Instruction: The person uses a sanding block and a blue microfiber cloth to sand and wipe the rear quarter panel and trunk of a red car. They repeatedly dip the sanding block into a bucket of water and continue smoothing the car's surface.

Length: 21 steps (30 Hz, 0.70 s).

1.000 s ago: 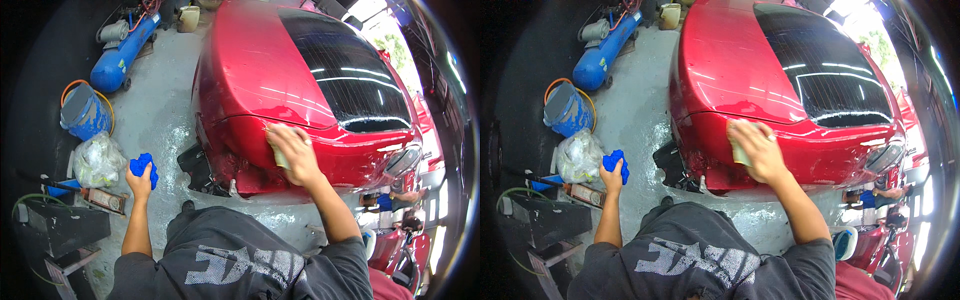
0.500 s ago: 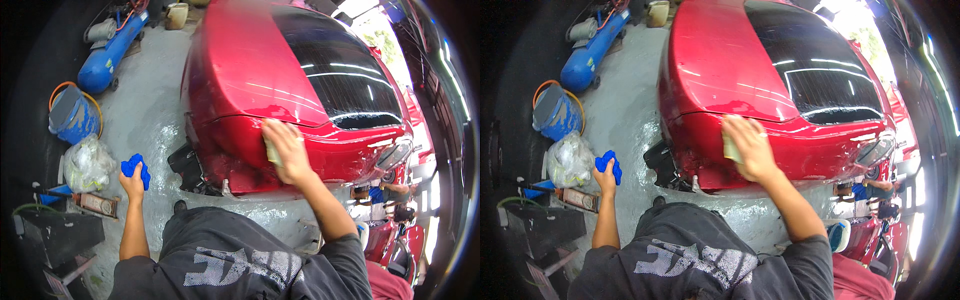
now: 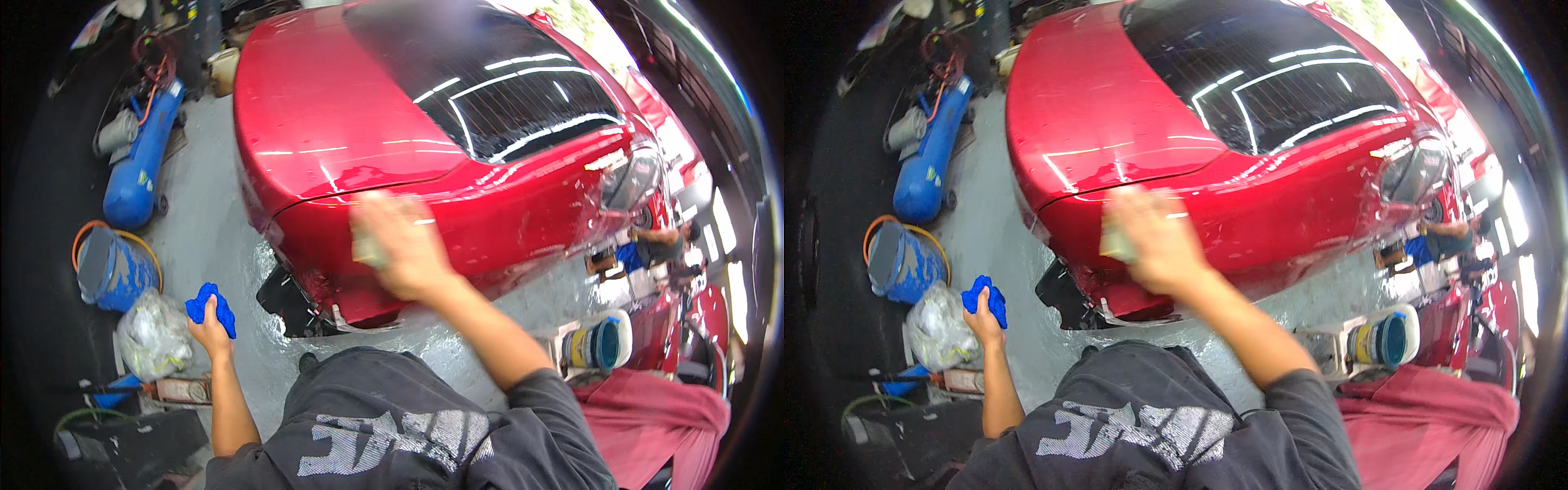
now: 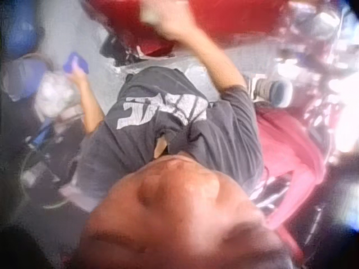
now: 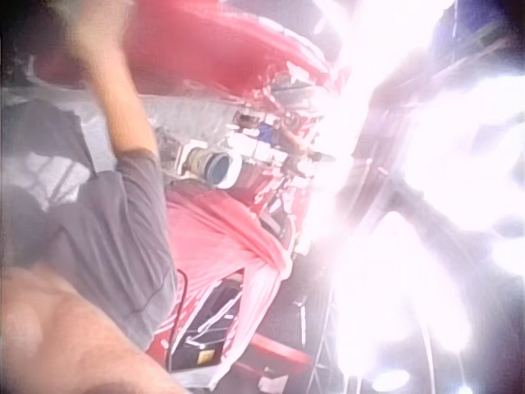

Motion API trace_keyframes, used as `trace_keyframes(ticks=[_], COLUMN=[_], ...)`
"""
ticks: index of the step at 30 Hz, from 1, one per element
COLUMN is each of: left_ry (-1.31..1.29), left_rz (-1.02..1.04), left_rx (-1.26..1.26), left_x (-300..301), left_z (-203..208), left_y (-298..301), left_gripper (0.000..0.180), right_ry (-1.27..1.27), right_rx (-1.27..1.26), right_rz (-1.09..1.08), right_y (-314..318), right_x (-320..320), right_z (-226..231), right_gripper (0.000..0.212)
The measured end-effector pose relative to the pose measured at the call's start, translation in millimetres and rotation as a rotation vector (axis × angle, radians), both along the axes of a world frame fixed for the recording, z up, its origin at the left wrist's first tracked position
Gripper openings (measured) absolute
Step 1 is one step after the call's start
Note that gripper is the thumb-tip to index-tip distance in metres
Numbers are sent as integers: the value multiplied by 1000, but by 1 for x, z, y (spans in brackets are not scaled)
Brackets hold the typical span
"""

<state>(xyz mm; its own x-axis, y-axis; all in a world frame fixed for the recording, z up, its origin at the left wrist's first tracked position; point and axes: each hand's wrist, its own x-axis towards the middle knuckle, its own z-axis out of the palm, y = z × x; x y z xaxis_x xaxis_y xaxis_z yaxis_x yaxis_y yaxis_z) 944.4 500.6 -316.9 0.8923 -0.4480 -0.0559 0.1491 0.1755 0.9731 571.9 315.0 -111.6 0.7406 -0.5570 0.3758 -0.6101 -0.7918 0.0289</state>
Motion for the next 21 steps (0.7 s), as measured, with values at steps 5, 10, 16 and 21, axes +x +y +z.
trace_keyframes(ticks=[5,10,16,21], left_ry=[-199,-230,-685,-1413], left_rz=[-66,-347,-803,-769], left_rx=[-231,-328,-505,-207], left_x=[2,-40,-83,-88], left_z=[54,149,269,249], left_y=[-34,-80,-147,-202], left_gripper=[15,19,34,79], right_ry=[69,-192,-1271,-1506], right_rx=[-8,-201,89,374], right_rz=[-202,-592,-732,-1038], right_y=[-9,-56,4,79], right_x=[-44,-216,-233,-258], right_z=[12,32,-76,-142], right_gripper=[99,44,28,47])
